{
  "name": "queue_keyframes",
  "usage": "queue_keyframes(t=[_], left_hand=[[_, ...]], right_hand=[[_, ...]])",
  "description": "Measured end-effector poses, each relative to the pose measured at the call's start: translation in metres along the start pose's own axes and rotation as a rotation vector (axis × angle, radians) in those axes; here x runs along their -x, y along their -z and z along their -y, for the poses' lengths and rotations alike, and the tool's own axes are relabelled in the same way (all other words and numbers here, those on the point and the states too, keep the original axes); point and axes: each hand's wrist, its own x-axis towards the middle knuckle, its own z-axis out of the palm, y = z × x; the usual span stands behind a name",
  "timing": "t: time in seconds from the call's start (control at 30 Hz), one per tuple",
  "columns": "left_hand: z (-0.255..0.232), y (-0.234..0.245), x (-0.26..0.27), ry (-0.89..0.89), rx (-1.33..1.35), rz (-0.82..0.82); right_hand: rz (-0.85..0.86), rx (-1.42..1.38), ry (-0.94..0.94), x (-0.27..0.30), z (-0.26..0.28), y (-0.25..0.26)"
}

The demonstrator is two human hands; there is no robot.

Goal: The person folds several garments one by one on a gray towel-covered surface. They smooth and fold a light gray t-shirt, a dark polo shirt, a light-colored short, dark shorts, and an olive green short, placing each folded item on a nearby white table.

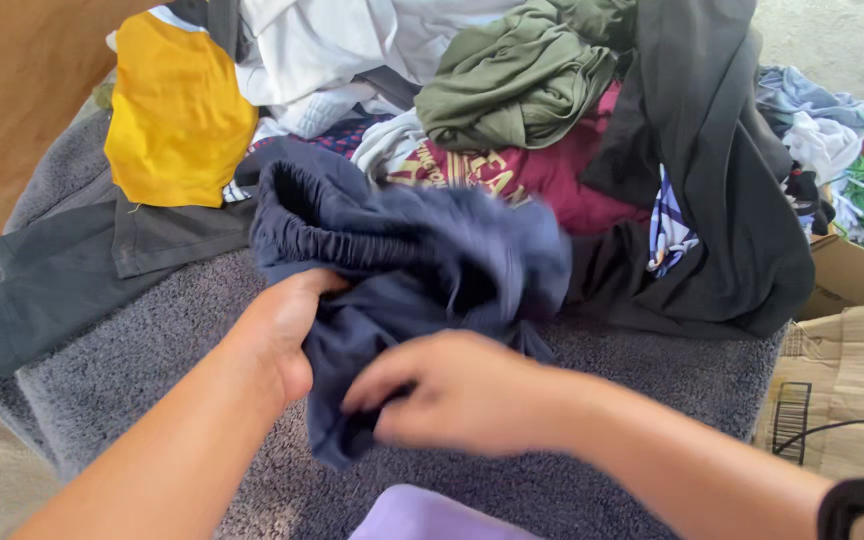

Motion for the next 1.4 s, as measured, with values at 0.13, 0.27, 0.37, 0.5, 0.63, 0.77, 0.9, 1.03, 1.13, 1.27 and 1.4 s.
queue_keyframes(t=[0.13, 0.27, 0.37, 0.5, 0.63, 0.77, 0.9, 1.03, 1.13, 1.27, 1.4], left_hand=[[0.020, 0.057, 0.017, -0.031, -0.231, -0.366], [0.026, 0.091, 0.044, -0.525, -0.855, -0.801], [0.015, 0.094, 0.037, -0.787, -0.955, -0.630], [-0.002, 0.083, 0.004, -0.524, -0.988, -0.364], [-0.020, 0.070, -0.001, -0.258, -0.915, -0.311], [-0.057, 0.079, 0.018, -0.365, -0.538, -0.353], [-0.094, 0.082, 0.031, -0.957, -0.543, -0.424], [-0.136, 0.072, 0.036, -1.543, -0.414, -0.319], [-0.142, 0.086, 0.045, -1.652, -0.555, -0.270], [-0.084, 0.140, 0.053, -1.254, -1.282, -0.730], [-0.011, 0.181, 0.073, -0.116, -1.551, -0.588]], right_hand=[[-0.611, -0.119, -0.235, -0.013, -0.022, 0.034], [-0.741, 0.122, -0.349, -0.022, -0.044, 0.027], [-0.534, 0.642, 0.102, -0.024, -0.054, -0.002], [-0.442, 0.365, -0.273, -0.028, -0.044, -0.016], [-0.342, 0.092, -0.124, -0.015, -0.025, -0.001], [-0.535, 0.486, -0.212, 0.001, -0.016, 0.024], [-1.024, 0.634, -0.465, 0.006, -0.015, 0.053], [-1.430, 0.877, 0.342, -0.006, 0.016, 0.090], [-1.394, 0.965, 0.589, -0.006, 0.035, 0.094], [-0.834, 1.032, 0.438, 0.000, 0.009, 0.053], [-0.376, 0.653, -0.185, 0.019, -0.047, -0.006]])
